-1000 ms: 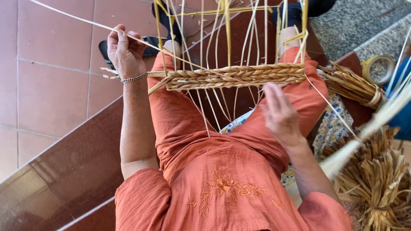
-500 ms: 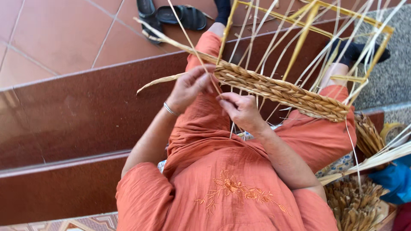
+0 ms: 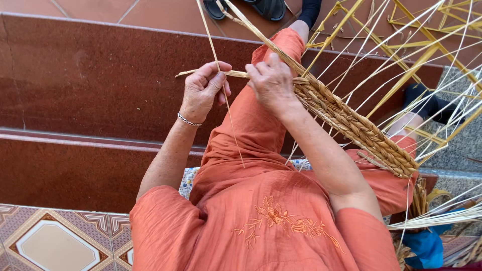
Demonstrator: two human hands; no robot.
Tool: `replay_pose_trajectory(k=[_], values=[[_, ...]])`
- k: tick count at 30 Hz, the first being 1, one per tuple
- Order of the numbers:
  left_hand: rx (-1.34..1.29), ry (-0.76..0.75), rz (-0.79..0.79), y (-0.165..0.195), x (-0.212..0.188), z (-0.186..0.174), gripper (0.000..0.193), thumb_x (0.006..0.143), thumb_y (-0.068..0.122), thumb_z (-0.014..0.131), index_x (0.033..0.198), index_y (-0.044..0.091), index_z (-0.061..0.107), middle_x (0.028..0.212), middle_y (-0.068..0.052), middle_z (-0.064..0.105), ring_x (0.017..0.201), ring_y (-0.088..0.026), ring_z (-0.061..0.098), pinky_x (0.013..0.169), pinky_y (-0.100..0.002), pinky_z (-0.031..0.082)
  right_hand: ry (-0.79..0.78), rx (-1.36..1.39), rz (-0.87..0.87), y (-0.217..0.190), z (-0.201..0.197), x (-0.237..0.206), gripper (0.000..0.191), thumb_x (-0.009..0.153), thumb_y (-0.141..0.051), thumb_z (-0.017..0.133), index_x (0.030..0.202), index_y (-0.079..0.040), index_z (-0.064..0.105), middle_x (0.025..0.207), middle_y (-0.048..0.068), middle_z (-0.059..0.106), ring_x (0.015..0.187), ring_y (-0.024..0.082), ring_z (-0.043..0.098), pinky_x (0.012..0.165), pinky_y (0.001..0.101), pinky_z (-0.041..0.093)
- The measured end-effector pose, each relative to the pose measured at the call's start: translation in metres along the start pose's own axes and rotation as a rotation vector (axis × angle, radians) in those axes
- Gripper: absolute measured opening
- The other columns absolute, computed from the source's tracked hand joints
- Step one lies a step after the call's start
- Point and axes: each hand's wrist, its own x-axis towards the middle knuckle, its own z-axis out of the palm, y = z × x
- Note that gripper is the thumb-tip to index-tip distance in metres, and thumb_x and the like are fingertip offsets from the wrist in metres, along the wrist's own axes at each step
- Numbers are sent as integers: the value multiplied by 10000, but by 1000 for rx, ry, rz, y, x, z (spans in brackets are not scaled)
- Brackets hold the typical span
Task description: The person weaves a basket by hand, interlacing thin dried plant strips through a vertical frame held between their legs. They repeatedly pull and tighten the strips to form a tight woven pattern along the basket's edge.
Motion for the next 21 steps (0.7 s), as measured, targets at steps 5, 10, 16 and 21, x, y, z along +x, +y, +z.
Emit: replay_pose_trajectory(k=[5, 10, 16, 21], values=[[84, -30, 9, 0, 0, 10, 235, 1095, 72, 557, 1304, 7, 645, 822, 2, 659, 650, -21, 556, 595, -177, 482, -22, 35, 57, 6, 18, 19, 189, 786, -189, 824, 882, -110, 681, 894, 82, 634, 958, 303, 584, 731, 431, 500], [51, -188, 31, -19, 1, 40, 328, 1070, 38, 566, 1398, 32, 581, 888, 31, 631, 747, -21, 579, 694, -182, 533, 316, 630, 615, 66, -16, -14, 58, 1041, -139, 649, 1060, -95, 681, 873, 59, 674, 734, 140, 595, 618, 289, 472], [341, -229, 149, -67, 45, 85, 370, 943, 26, 717, 1291, 21, 591, 837, -20, 662, 744, -79, 613, 680, -243, 537, 464, 1221, 818, 105, -62, -26, 126, 1130, -152, 570, 1204, -75, 636, 909, 45, 717, 747, 74, 635, 617, 196, 490], [641, -210, 155, -101, 82, 126, 158, 901, 84, 747, 1051, 56, 705, 885, -127, 754, 800, -262, 738, 730, -381, 574, 168, 1046, 525, 107, -88, -15, 248, 1140, -186, 592, 1328, -29, 632, 1044, 44, 710, 855, 58, 628, 733, 187, 529]])
